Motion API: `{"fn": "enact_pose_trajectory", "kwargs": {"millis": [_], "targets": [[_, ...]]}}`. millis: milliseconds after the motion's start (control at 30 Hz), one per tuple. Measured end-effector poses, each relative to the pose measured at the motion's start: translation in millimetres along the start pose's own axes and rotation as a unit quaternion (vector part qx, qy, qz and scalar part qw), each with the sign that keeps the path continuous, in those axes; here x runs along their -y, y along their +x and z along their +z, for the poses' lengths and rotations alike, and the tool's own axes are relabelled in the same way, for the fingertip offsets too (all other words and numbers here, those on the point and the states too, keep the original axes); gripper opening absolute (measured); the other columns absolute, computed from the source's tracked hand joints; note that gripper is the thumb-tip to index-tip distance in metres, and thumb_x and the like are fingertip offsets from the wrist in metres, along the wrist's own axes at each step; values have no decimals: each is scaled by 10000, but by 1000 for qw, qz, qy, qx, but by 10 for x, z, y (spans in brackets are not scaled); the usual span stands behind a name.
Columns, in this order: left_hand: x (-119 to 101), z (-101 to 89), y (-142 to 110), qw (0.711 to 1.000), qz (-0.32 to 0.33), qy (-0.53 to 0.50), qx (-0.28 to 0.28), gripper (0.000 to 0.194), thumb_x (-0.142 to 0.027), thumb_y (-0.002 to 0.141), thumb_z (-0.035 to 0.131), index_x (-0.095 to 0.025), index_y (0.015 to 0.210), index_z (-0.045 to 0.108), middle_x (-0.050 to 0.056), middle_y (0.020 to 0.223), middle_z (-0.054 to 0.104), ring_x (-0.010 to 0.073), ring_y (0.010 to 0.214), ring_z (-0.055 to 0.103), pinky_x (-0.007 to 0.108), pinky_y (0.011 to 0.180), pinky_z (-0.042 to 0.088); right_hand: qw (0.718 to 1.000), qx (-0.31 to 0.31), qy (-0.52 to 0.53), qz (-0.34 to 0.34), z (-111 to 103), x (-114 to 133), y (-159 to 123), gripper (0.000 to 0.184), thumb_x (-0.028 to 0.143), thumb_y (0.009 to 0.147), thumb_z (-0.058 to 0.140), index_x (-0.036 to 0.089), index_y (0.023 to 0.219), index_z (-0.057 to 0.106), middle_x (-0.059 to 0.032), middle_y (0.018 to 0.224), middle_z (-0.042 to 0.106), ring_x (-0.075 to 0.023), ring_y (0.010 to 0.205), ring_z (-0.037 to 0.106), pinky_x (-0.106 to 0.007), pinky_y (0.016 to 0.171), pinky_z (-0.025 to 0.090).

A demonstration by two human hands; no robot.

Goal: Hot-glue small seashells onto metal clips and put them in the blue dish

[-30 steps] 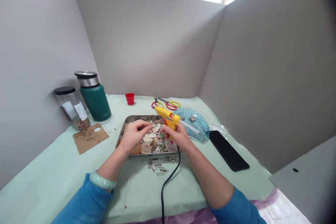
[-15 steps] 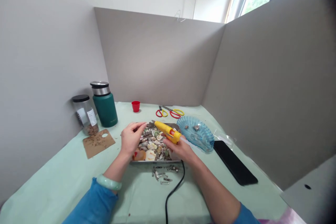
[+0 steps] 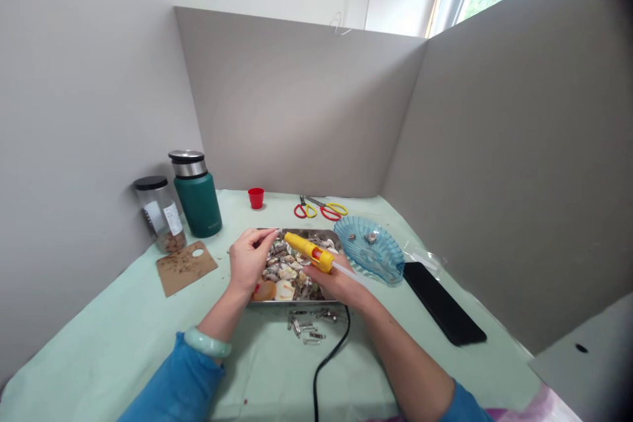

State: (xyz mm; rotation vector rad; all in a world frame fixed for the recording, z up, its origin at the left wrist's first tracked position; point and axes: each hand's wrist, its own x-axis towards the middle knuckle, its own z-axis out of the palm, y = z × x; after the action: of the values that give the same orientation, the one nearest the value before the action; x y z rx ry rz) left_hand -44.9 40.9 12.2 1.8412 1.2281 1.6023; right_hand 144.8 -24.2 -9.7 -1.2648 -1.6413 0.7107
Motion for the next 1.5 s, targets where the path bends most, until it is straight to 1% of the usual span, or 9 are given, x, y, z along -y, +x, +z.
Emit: {"fn": "enact_pose_trajectory", "kwargs": {"millis": [167,300,500,767,1033,1300,1500], "targets": [[-24,-1,-6,1000,-4,5,5,205,-349,768,623,-189,819,743,22,731,659,168,710,594,275,687,455,1000,1,4,-8,0,-1,2,252,430,788,609,195,878,628,26,634,539,-128,564,468,-246,530,353],[-21,2,-8,1000,4,4,-3,191,-337,764,627,-189,804,740,15,719,651,162,698,592,268,678,456,1000,-3,7,-12,1,-3,2,238,430,785,610,199,845,618,31,621,531,-128,562,471,-245,531,353],[-18,3,-14,1000,10,1,-3,184,-327,768,622,-190,808,737,11,720,644,157,687,587,265,668,460,1000,-4,5,-7,-2,31,-4,266,450,784,603,198,714,554,34,593,512,-125,553,461,-246,524,352],[-27,2,-21,1000,16,-4,1,180,-320,771,617,-192,812,736,15,726,644,158,694,582,264,672,452,1000,1,15,-4,-5,28,1,249,440,781,604,197,737,570,34,598,519,-123,543,457,-243,510,347],[-33,6,-18,1000,16,-2,0,170,-304,767,615,-193,807,738,6,700,622,150,661,565,257,646,443,1000,-1,11,-10,-19,35,0,231,425,786,608,196,759,582,35,616,527,-127,569,465,-245,536,355],[-10,5,-16,1000,18,-4,3,181,-313,775,615,-184,819,735,9,717,626,153,676,570,263,653,443,1000,-3,-1,-7,-14,13,8,240,432,793,605,196,763,577,28,624,539,-134,573,488,-249,533,357],[-27,4,-16,1000,14,-7,0,192,-331,775,614,-191,818,737,16,732,647,164,707,587,269,674,451,1000,-9,-1,-7,-19,47,8,221,418,788,613,200,768,585,23,627,541,-135,566,478,-253,536,358]]}}
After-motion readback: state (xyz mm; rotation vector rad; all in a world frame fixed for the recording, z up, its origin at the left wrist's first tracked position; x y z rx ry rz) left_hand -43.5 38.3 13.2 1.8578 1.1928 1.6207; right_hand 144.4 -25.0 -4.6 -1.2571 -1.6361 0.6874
